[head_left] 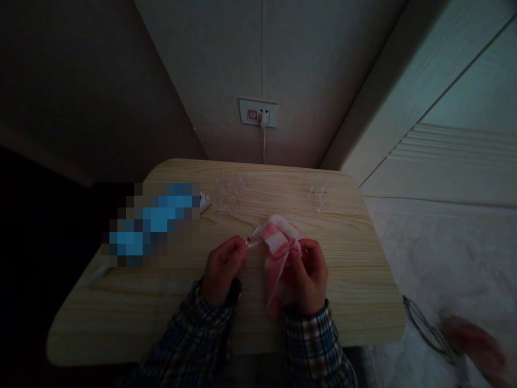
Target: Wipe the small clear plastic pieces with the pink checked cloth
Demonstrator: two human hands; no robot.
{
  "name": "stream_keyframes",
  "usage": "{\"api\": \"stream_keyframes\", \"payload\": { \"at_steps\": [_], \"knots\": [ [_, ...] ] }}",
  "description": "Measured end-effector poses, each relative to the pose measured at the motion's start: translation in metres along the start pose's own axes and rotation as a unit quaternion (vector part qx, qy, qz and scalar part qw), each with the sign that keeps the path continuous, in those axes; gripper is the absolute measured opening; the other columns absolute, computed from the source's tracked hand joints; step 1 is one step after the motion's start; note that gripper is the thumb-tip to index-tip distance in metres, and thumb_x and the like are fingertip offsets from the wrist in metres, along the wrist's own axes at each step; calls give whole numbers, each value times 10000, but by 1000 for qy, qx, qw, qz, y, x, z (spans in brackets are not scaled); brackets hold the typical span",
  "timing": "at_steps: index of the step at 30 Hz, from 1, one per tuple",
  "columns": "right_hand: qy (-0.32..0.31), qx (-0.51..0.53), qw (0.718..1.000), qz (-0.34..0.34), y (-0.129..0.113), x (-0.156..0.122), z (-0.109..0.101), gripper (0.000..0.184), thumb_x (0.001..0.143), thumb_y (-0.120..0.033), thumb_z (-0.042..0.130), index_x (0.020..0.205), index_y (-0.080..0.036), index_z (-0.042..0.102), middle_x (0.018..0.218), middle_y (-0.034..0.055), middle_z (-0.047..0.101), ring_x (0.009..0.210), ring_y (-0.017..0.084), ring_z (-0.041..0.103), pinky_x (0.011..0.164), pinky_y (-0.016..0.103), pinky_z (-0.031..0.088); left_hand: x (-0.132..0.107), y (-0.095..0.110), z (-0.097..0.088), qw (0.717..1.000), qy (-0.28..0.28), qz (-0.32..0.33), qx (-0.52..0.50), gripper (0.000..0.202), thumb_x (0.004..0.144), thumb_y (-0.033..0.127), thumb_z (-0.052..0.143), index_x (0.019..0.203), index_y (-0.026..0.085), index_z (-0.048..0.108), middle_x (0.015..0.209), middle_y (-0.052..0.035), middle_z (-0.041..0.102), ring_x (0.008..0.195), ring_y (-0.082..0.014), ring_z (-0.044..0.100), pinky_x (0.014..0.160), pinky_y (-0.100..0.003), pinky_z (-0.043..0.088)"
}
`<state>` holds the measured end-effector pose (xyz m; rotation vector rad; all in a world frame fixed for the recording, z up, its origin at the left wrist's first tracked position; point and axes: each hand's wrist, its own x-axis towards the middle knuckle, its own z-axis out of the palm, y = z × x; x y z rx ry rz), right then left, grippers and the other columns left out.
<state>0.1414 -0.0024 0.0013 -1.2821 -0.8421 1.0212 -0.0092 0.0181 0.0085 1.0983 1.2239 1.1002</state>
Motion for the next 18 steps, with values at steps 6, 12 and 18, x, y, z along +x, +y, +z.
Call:
{"api": "stream_keyframes", "payload": {
  "at_steps": [6,12,18],
  "knots": [
    [-62,-7,998,5,-7,-3,2,143,791,-328,514,836,-192,510,751,15,612,641,110,560,561,240,429,-4,6,3,976,-12,84,200,228,778,301,488,611,146,484,511,42,394,492,-65,378,466,-186,294],
    [-79,-40,996,-29,-8,-5,4,112,779,-303,534,800,-193,539,749,19,593,678,119,555,601,256,442,-5,7,5,954,-18,120,273,207,778,281,487,628,140,512,498,45,414,467,-61,388,465,-183,300],
    [-63,-47,996,-43,-5,-3,2,102,760,-259,563,822,-198,511,741,-12,546,631,82,518,557,214,431,-7,5,6,943,-30,142,299,188,769,284,506,650,141,531,486,46,435,439,-55,393,440,-174,298]
  ]
}}
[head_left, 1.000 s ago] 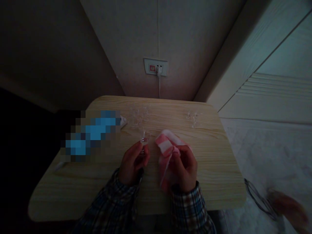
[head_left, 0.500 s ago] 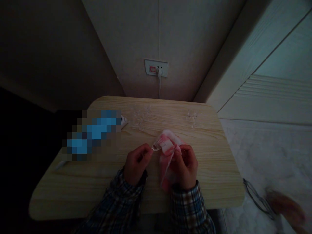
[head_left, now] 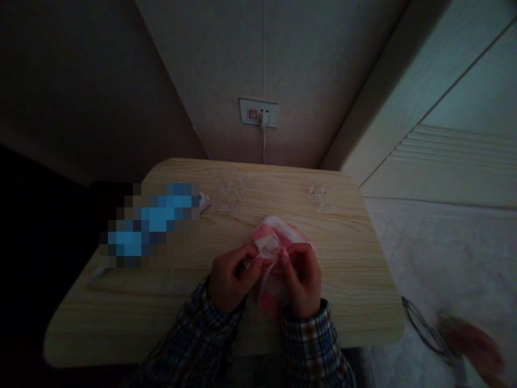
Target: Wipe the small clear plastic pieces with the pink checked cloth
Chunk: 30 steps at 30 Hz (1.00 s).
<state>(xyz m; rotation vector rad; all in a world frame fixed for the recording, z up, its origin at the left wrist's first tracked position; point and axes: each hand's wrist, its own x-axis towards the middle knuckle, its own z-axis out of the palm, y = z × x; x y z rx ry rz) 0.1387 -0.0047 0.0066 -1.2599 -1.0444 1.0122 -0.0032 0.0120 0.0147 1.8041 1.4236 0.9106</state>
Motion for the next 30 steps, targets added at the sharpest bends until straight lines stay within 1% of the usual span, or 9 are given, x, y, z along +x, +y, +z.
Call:
{"api": "stream_keyframes", "payload": {
  "at_steps": [5,8,11,16,19,21,23,25,30],
  "knots": [
    [-22,-23,999,13,1,1,0,106,744,-261,580,779,-190,508,691,-21,532,587,80,505,518,208,415,0,1,-1,999,1,13,39,182,767,285,507,664,141,547,489,41,462,430,-56,401,435,-177,302],
    [-50,-16,998,29,2,1,2,117,740,-275,586,750,-186,510,686,-11,549,602,94,520,529,221,423,-1,1,-2,999,2,21,50,176,767,282,507,671,141,551,498,36,481,433,-58,409,437,-179,310],
    [-68,-19,997,27,4,1,4,138,718,-284,610,721,-181,519,679,-5,557,613,101,519,548,232,427,-1,0,-1,997,5,37,63,158,764,275,513,692,143,563,508,30,496,441,-61,417,445,-180,323],
    [-72,8,996,50,4,1,4,156,712,-291,618,713,-184,506,662,-14,540,598,93,505,547,230,417,0,-2,0,992,33,83,89,97,745,236,537,706,150,560,516,31,516,433,-59,428,439,-172,338],
    [-53,57,994,72,4,1,4,185,713,-294,621,783,-201,477,675,-26,526,597,88,507,548,227,419,1,0,0,988,55,110,95,49,732,204,554,722,157,557,538,33,535,436,-53,444,443,-163,351],
    [-31,87,993,72,3,1,5,251,706,-286,632,865,-220,450,700,-32,524,601,84,508,547,222,419,1,2,-1,986,62,120,98,36,726,195,562,719,160,554,548,34,540,437,-51,446,445,-159,356],
    [-18,98,993,66,1,2,4,312,709,-278,631,943,-234,428,717,-33,527,604,82,508,544,218,416,0,3,-2,985,64,127,99,38,722,191,568,710,161,548,544,36,538,429,-48,437,436,-157,352],
    [-22,90,994,66,-1,2,3,327,725,-278,614,988,-237,423,721,-28,528,601,84,509,540,220,416,0,5,-2,984,66,133,100,43,723,191,567,702,161,543,533,39,532,419,-47,428,427,-156,346],
    [-14,67,997,42,-2,2,3,225,749,-300,579,926,-212,471,713,-18,524,595,85,507,530,220,420,0,5,-2,982,66,145,99,43,720,195,571,708,161,546,554,33,548,437,-49,445,447,-154,364]
  ]
}}
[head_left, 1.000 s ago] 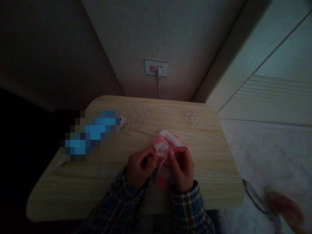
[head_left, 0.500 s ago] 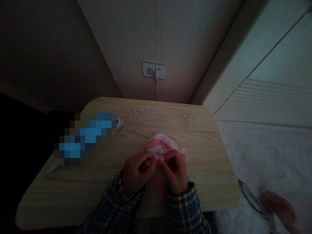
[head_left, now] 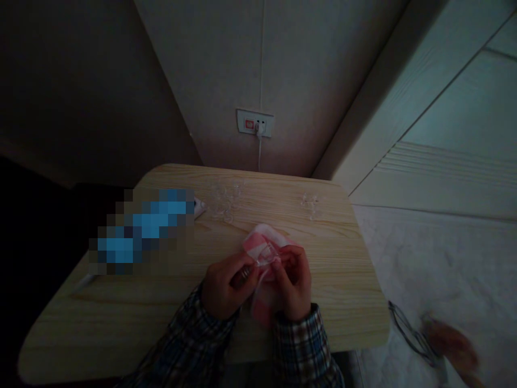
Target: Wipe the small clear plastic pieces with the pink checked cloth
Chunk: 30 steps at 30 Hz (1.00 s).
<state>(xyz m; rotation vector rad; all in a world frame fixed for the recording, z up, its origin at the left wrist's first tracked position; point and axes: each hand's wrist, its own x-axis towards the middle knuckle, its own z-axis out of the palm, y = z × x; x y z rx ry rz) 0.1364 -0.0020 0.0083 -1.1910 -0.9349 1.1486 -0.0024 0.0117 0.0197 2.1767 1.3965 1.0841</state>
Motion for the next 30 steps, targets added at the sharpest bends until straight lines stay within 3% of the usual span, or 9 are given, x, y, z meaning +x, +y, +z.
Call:
{"api": "stream_keyframes", "payload": {
  "at_steps": [5,18,30],
  "knots": [
    [29,-26,999,-22,-1,1,1,181,745,-320,572,857,-190,514,704,-5,543,561,86,506,496,220,414,0,0,1,1000,-14,-14,0,68,733,205,554,682,163,538,536,35,538,430,-48,434,441,-154,354],
    [-17,-44,998,-40,2,0,1,160,737,-284,589,855,-191,533,771,7,567,659,99,533,579,230,447,-2,-1,-3,997,-52,-54,-9,147,759,266,512,682,146,551,521,16,541,446,-61,451,448,-159,353],
    [0,-73,997,-21,4,-3,-1,239,719,-389,581,833,-184,535,699,2,555,555,92,497,471,214,423,-3,-1,-2,997,-57,-57,-6,199,775,303,483,679,144,552,509,22,529,433,-59,444,454,-166,348]
  ]
}}
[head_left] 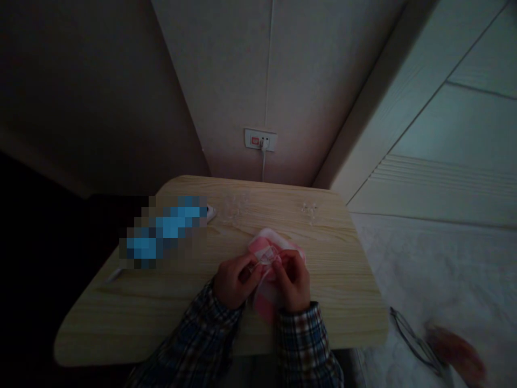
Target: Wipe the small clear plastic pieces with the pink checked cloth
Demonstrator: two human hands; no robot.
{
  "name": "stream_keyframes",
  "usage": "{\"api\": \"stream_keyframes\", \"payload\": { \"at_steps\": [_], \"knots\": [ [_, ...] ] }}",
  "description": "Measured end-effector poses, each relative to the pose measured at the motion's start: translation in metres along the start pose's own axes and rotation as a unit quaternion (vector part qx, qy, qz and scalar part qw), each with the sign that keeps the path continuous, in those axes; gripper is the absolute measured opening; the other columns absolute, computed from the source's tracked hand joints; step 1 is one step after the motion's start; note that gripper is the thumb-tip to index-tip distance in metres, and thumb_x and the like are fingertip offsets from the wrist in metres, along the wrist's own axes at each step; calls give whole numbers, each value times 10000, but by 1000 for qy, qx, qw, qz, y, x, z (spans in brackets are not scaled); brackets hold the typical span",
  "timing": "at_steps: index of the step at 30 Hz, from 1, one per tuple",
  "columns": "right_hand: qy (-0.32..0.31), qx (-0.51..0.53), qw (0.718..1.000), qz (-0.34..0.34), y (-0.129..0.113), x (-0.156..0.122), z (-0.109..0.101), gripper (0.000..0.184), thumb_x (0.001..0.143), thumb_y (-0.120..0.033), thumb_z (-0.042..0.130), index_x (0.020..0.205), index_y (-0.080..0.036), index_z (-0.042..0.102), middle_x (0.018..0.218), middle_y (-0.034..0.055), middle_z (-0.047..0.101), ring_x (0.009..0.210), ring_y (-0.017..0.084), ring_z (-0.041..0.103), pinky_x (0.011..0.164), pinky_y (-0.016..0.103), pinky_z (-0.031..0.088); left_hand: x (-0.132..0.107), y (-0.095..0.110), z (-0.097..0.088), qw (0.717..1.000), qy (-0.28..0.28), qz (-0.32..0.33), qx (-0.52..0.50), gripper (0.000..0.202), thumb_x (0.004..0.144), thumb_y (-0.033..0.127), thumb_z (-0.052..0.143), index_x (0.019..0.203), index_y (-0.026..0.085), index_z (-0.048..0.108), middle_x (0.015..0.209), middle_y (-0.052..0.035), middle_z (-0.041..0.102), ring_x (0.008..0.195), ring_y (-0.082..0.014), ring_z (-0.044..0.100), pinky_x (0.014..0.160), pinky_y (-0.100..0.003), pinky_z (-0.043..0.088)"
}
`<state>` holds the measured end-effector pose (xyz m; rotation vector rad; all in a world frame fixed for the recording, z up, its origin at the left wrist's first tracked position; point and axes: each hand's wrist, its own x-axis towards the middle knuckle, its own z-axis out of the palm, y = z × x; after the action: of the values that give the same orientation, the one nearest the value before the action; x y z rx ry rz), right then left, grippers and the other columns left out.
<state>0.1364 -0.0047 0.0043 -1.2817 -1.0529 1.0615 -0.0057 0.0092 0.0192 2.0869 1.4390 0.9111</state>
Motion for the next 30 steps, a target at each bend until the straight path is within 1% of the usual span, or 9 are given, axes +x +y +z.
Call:
{"api": "stream_keyframes", "payload": {
  "at_steps": [4,9,14,17,20,23,25,28,30],
  "knots": [
    [3,-1,1000,-3,2,0,2,233,723,-387,577,828,-180,545,680,2,564,545,91,502,465,212,423,-1,-2,1,1000,6,-12,-9,219,780,317,475,660,147,541,503,24,517,427,-59,438,444,-169,338],
    [-3,-12,1000,14,2,3,3,246,723,-401,576,826,-179,551,642,-11,560,534,91,506,461,209,417,1,-3,-1,999,-7,-28,-21,228,779,324,470,664,146,553,516,15,545,437,-62,462,454,-166,352],
    [-9,-34,999,8,3,4,3,248,733,-397,569,846,-177,547,653,-11,571,532,85,500,482,211,409,3,-4,-2,999,2,-39,-17,222,767,319,480,663,143,567,517,14,540,444,-64,454,459,-167,347],
    [-12,-42,999,4,5,3,1,242,751,-398,544,853,-178,544,661,-5,577,547,93,511,498,220,414,3,-3,-2,999,-5,-38,-22,234,772,320,468,649,143,558,497,20,518,440,-63,446,448,-162,338],
    [-2,-56,998,4,4,3,1,247,764,-407,522,849,-177,553,663,1,586,553,100,515,503,225,414,3,-2,-3,999,-7,-39,-28,238,774,319,460,642,144,552,483,24,515,427,-61,444,439,-159,332],
    [10,-68,997,-18,1,4,2,239,771,-395,514,849,-175,567,692,11,602,599,109,530,546,233,424,3,-1,-4,999,6,-42,-30,231,780,305,454,645,144,552,469,30,512,414,-60,447,434,-158,330],
    [26,-57,998,-30,1,5,3,230,779,-388,505,848,-176,560,709,12,602,622,109,536,561,229,428,3,-1,-4,999,13,-44,-26,229,786,296,445,650,145,552,474,32,515,420,-61,457,442,-156,337],
    [42,-36,998,-29,4,5,2,221,795,-377,487,889,-183,535,743,9,599,625,101,538,560,219,428,3,-3,-3,999,15,-42,-19,230,788,294,443,651,144,551,489,29,524,434,-62,468,452,-154,348],
    [40,-40,998,-29,6,5,0,231,788,-365,503,934,-187,526,761,8,593,628,98,538,572,221,434,2,-5,-2,999,14,-39,-14,223,786,291,446,658,143,553,499,25,530,445,-64,475,456,-154,353]
  ]
}}
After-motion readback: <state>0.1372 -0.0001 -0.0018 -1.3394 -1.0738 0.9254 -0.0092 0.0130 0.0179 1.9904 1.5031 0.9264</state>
